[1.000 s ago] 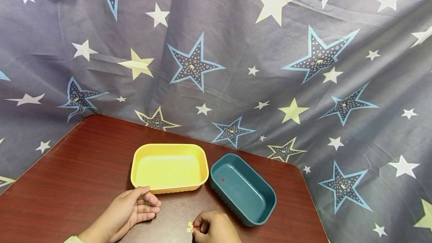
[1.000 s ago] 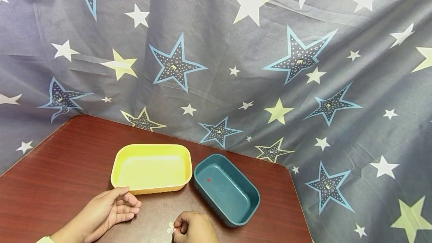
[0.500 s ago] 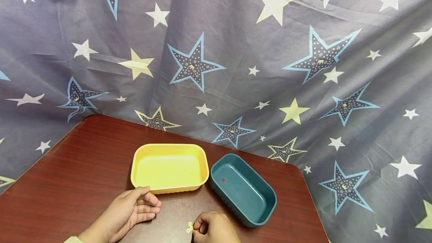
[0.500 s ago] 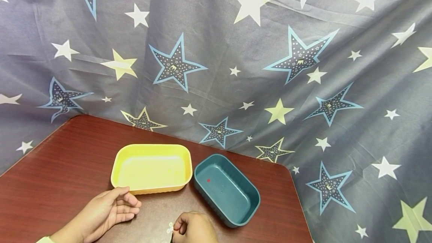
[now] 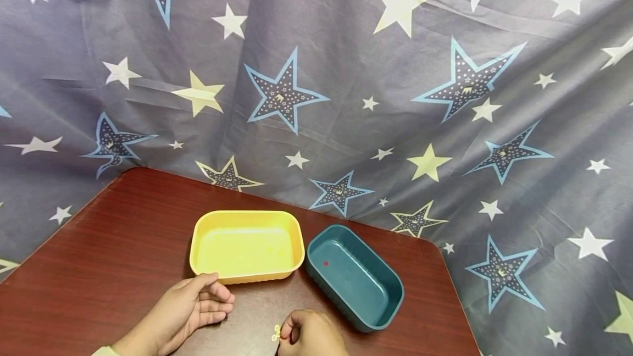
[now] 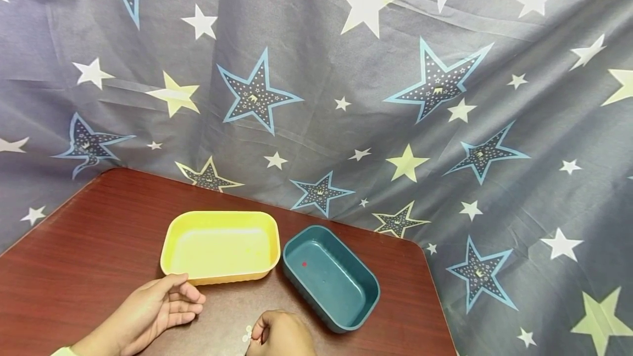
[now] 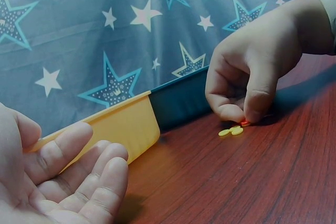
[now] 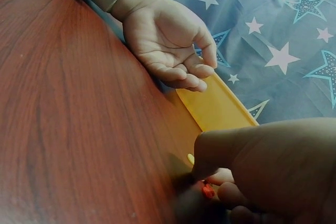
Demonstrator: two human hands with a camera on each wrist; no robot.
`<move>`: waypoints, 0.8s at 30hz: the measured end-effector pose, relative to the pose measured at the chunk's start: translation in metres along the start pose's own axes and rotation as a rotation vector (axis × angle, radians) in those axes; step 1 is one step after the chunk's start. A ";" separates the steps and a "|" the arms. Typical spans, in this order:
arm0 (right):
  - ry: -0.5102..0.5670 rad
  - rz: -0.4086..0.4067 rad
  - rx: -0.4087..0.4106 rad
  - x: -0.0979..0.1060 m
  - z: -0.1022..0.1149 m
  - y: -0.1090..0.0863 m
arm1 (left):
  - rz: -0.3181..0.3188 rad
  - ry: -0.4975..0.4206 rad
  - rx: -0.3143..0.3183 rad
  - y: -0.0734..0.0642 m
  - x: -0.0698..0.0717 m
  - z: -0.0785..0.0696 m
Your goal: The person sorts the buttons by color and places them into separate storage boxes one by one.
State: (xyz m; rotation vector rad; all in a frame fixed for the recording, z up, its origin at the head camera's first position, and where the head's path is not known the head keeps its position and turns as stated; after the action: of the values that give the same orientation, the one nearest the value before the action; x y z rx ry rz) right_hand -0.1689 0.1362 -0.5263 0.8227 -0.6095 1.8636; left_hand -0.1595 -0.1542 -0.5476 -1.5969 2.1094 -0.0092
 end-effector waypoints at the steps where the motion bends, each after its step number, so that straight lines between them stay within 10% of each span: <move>1: -0.006 -0.001 -0.006 0.000 0.000 0.000 | 0.000 0.000 0.001 0.000 0.000 0.000; 24: -0.047 0.000 -0.021 -0.003 0.003 -0.001 | 0.018 0.003 -0.003 0.000 0.000 -0.001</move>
State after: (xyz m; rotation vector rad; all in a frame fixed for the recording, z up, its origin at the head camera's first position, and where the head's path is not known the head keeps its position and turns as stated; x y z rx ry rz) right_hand -0.1659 0.1329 -0.5264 0.8552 -0.6570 1.8394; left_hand -0.1598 -0.1548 -0.5472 -1.5805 2.1266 -0.0024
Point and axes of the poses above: each hand's wrist, its own y-axis towards the middle knuckle, its own x-axis out of the back of the hand, z = x × y, the point moved 3 cm from there along y, towards the middle knuckle, and after that the axes turned 5 degrees about y, right-handed, at the moved point
